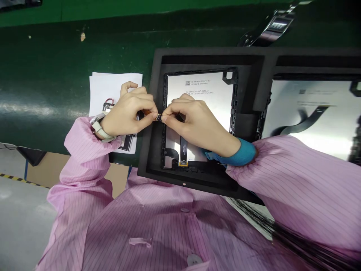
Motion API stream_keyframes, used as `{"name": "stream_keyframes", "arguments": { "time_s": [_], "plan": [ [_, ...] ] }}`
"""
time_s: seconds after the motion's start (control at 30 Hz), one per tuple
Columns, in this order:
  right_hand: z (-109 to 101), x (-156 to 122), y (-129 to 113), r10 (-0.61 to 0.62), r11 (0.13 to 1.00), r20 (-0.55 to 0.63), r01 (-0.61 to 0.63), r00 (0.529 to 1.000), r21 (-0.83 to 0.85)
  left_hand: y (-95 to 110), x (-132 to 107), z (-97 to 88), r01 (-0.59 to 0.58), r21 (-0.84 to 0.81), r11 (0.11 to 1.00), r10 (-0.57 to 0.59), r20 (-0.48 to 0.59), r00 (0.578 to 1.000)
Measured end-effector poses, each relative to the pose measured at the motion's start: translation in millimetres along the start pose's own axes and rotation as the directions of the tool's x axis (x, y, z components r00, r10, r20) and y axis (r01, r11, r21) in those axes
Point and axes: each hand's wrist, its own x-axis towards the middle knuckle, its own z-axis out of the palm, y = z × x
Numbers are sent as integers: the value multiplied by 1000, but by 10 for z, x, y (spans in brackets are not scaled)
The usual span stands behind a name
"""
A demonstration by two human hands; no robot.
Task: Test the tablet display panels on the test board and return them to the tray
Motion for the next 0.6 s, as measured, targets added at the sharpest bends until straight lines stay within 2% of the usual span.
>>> {"name": "stream_keyframes", "arguments": {
  "time_s": [0.23,0.43,0.6],
  "plan": [
    [-2,6,-20,12,1000,-2,-12,1000,6,11,4,18,-17,41,999,16,19,1000],
    [5,-9,-34,35,999,-8,-35,999,16,-97,-12,63,45,-32,998,-47,-54,997],
    [10,-13,-26,33,999,-14,-32,999,22,-38,-8,40,7,29,1000,-6,-15,1000]
  ]
}}
